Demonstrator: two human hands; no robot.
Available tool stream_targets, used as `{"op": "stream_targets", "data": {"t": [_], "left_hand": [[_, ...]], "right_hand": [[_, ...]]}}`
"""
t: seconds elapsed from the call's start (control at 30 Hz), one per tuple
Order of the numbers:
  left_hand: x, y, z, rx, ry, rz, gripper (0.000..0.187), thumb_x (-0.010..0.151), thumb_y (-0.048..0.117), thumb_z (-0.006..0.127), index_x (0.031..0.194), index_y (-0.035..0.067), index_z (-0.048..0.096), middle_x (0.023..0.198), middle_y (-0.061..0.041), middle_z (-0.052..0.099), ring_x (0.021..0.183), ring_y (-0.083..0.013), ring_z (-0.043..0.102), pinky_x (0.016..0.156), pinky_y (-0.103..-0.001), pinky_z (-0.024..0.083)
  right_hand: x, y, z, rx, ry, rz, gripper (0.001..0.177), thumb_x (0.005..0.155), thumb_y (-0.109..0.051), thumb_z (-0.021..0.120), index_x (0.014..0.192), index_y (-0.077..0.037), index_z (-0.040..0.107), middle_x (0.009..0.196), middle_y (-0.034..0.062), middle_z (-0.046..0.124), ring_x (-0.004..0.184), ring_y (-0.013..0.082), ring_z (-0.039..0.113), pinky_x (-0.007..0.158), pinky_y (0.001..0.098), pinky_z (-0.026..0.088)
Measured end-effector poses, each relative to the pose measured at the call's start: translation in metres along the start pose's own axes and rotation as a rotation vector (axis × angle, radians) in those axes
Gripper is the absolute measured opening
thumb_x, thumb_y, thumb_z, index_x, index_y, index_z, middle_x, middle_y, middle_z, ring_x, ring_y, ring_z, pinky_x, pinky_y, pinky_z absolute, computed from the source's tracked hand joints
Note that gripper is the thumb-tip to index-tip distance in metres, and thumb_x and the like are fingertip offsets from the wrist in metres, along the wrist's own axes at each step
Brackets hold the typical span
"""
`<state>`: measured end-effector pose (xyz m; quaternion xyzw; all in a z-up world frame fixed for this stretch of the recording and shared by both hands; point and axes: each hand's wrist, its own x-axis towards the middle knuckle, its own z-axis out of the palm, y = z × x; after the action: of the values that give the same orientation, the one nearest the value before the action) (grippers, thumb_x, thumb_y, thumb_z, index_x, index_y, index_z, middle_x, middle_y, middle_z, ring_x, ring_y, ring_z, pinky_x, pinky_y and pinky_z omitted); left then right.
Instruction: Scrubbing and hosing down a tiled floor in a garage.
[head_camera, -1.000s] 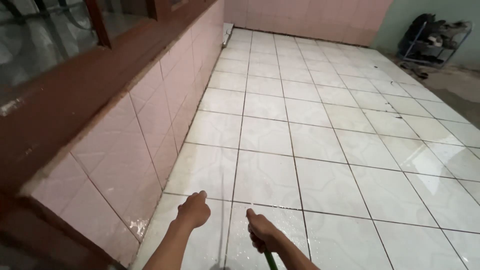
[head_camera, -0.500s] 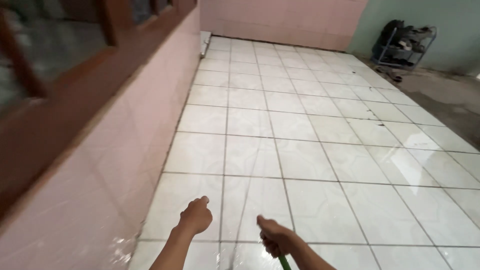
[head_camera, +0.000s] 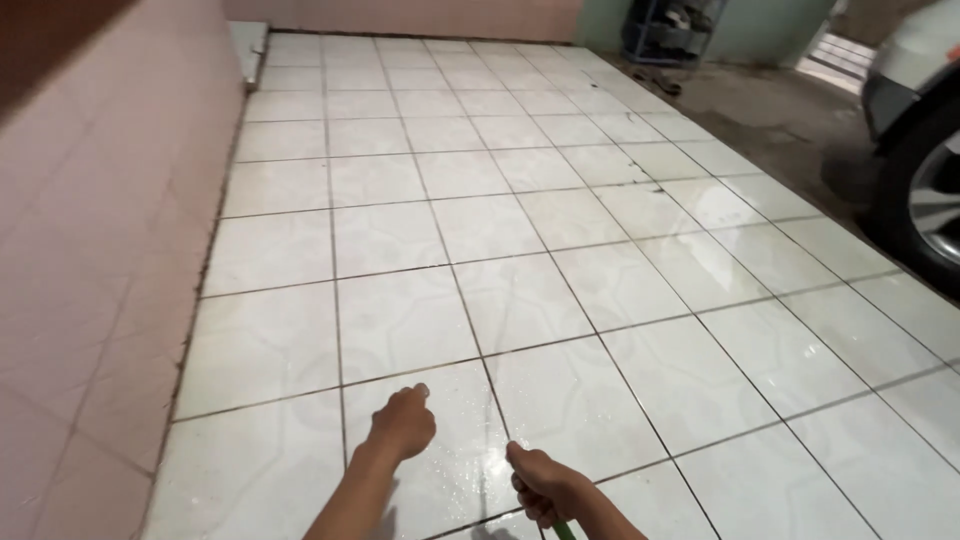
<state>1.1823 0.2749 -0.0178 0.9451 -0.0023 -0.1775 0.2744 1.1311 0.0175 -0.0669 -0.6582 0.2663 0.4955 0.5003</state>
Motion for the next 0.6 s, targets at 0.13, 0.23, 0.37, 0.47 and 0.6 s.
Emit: {"op": "stream_targets", "data": {"t": [0.13,0.23,0.37,0.47,0.6], "left_hand": [[0.018,0.008,0.028,-0.003,-0.068,0.038,0.048,0.096,0.016,0.045,0.143,0.01,0.05,0.144,-0.012,0.055,0.132,-0.0302,0.055,0.115,-0.046,0.042],[0.029,0.011,0.052,-0.021,-0.079,0.114,0.048,0.094,0.013,0.046,0.142,0.01,0.052,0.143,-0.013,0.056,0.132,-0.032,0.054,0.115,-0.047,0.041],[0.038,0.021,0.071,-0.04,-0.116,0.125,0.046,0.096,0.017,0.048,0.141,0.011,0.051,0.142,-0.013,0.057,0.131,-0.0308,0.056,0.113,-0.043,0.045],[0.052,0.028,0.088,-0.055,-0.121,0.162,0.045,0.096,0.016,0.049,0.141,0.011,0.052,0.141,-0.013,0.058,0.131,-0.0307,0.057,0.112,-0.043,0.047],[0.057,0.045,0.119,-0.088,-0.102,0.248,0.045,0.094,0.016,0.052,0.138,0.01,0.055,0.137,-0.013,0.061,0.13,-0.0311,0.058,0.11,-0.042,0.048]], "right_hand": [[0.01,0.013,-0.012,0.1,0.037,-0.016,0.06,0.103,-0.066,0.028,0.068,-0.018,0.035,0.058,-0.0033,0.028,0.047,0.0125,0.024,0.044,0.03,0.018],[0.016,0.036,-0.044,0.271,0.219,-0.061,0.062,0.1,-0.069,0.03,0.07,-0.015,0.033,0.057,-0.001,0.028,0.047,0.0153,0.031,0.044,0.0305,0.021],[-0.006,0.053,-0.07,0.49,0.297,-0.007,0.055,0.102,-0.061,0.032,0.074,-0.015,0.037,0.06,-0.0016,0.034,0.046,0.0112,0.025,0.04,0.0273,0.019],[-0.004,0.072,-0.099,0.636,0.255,-0.034,0.049,0.102,-0.056,0.036,0.074,-0.016,0.034,0.059,-0.0031,0.029,0.045,0.0099,0.022,0.037,0.0264,0.018],[-0.037,0.087,-0.108,0.724,0.376,-0.123,0.052,0.105,-0.061,0.042,0.084,-0.014,0.04,0.066,-0.0012,0.035,0.05,0.0103,0.029,0.043,0.0258,0.024]]}}
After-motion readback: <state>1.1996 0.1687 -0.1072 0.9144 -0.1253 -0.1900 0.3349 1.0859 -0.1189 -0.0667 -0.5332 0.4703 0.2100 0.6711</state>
